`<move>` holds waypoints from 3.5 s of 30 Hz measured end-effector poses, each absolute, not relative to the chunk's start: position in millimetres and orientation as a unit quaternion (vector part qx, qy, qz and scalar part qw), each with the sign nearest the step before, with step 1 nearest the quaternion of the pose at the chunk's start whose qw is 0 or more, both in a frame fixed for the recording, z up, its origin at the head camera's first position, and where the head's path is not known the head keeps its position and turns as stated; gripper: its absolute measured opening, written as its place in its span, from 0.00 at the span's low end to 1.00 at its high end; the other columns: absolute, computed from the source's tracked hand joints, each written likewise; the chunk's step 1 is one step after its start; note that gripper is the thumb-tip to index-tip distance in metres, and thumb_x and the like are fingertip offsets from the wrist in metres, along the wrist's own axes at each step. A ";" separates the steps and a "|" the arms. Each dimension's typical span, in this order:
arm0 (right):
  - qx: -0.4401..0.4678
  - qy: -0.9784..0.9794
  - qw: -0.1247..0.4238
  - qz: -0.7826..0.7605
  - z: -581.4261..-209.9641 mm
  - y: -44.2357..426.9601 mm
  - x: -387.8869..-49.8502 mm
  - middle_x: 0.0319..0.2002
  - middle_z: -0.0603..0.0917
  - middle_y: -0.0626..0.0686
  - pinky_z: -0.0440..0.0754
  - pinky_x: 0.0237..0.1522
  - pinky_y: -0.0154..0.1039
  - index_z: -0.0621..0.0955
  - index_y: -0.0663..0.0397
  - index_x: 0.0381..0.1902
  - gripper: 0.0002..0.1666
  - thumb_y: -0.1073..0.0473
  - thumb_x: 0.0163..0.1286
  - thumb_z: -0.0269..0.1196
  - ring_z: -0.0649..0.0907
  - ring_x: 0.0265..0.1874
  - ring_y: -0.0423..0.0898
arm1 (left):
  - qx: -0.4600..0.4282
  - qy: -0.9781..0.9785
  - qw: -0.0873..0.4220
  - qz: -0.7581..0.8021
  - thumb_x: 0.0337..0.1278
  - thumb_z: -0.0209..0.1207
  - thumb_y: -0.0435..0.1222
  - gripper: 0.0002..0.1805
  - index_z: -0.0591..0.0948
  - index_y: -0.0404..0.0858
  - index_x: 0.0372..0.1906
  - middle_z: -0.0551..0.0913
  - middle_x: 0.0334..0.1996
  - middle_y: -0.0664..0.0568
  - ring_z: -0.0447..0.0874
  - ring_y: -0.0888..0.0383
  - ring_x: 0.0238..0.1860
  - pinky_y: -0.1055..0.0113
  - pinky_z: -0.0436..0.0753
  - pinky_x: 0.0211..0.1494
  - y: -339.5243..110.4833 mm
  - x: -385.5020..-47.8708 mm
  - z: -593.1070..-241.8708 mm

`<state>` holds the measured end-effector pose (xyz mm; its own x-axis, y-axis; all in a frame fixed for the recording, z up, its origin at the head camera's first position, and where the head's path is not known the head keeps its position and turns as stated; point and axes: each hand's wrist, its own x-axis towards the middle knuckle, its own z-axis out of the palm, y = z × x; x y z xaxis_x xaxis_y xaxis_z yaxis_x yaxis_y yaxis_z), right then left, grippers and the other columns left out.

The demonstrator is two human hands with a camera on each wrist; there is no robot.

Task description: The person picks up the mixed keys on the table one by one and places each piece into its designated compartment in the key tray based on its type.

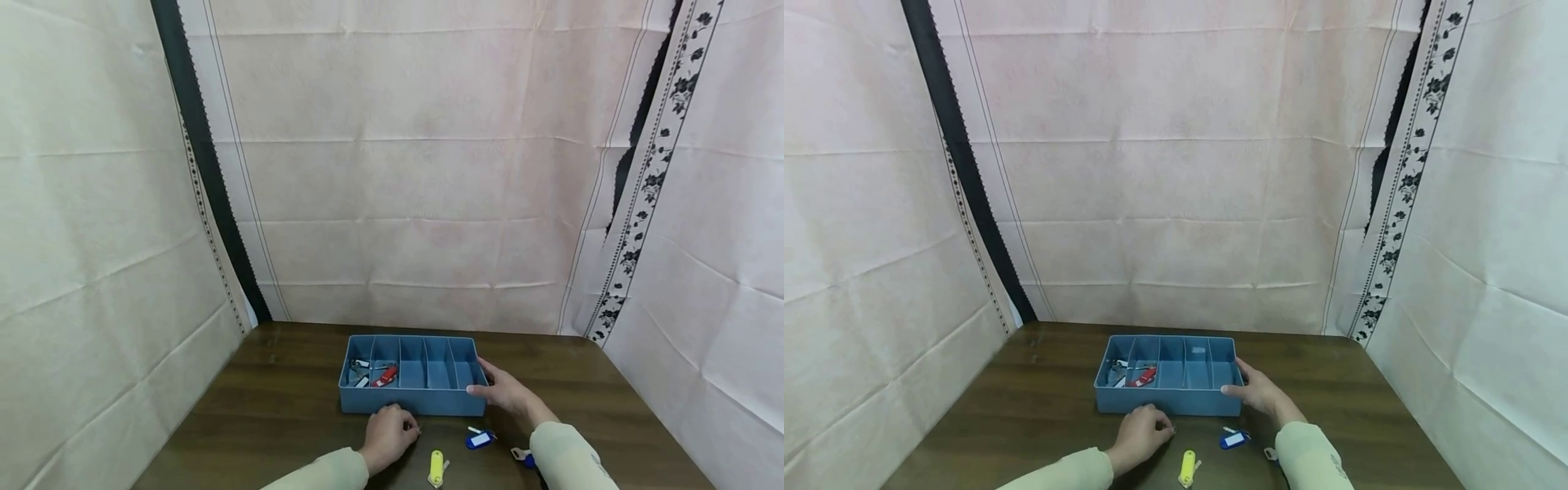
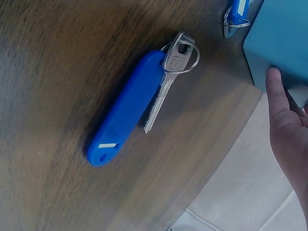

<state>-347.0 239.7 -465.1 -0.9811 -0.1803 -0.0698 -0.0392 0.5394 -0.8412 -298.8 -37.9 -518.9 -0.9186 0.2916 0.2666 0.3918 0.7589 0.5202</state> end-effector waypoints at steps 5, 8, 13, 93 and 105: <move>-0.059 0.873 0.072 -0.479 -465.2 240.9 -347.4 0.71 0.60 0.72 0.77 0.54 0.59 0.55 0.54 0.78 0.58 0.43 0.60 0.71 0.69 0.64 0.71 | -0.183 -0.931 0.096 -0.300 0.51 0.71 0.40 0.07 0.86 0.52 0.22 0.75 0.23 0.65 0.72 0.64 0.30 0.57 0.72 0.36 -37.7 -297.8 -515.7; -0.059 0.872 0.074 -0.480 -464.6 240.9 -348.1 0.71 0.60 0.73 0.77 0.54 0.59 0.55 0.55 0.78 0.57 0.44 0.60 0.71 0.69 0.64 0.71 | -0.187 -0.928 0.103 -0.306 0.50 0.71 0.40 0.07 0.86 0.52 0.22 0.75 0.23 0.65 0.72 0.65 0.29 0.59 0.72 0.35 -38.1 -298.1 -512.3; -0.060 0.872 0.081 -0.480 -464.5 240.5 -349.9 0.71 0.60 0.73 0.78 0.53 0.60 0.55 0.56 0.78 0.57 0.44 0.61 0.71 0.68 0.65 0.71 | -0.194 -0.918 0.098 -0.333 0.50 0.70 0.39 0.06 0.86 0.51 0.22 0.75 0.24 0.65 0.71 0.67 0.29 0.64 0.73 0.34 -39.5 -298.6 -505.1; -0.060 0.878 0.057 -0.471 -465.3 240.1 -344.4 0.72 0.61 0.70 0.78 0.53 0.60 0.56 0.53 0.78 0.55 0.45 0.62 0.70 0.71 0.63 0.71 | -0.130 -0.824 0.175 -0.522 0.62 0.64 0.39 0.05 0.86 0.46 0.31 0.80 0.36 0.57 0.76 0.57 0.40 0.61 0.80 0.46 -36.1 -361.8 -397.2; -0.053 0.876 0.061 -0.476 -465.7 239.2 -346.7 0.72 0.61 0.70 0.77 0.54 0.59 0.56 0.51 0.78 0.53 0.45 0.64 0.69 0.69 0.65 0.71 | -0.096 -0.824 0.182 -0.528 0.64 0.64 0.40 0.06 0.87 0.44 0.33 0.80 0.36 0.54 0.75 0.55 0.38 0.63 0.80 0.40 -41.0 -385.1 -398.0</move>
<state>-346.7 239.2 -465.7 -0.9869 -0.1514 -0.0565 -0.0350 0.5418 -0.8398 -385.1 -41.0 -398.0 -0.9150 -0.0342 0.4019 0.3507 0.4245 0.8347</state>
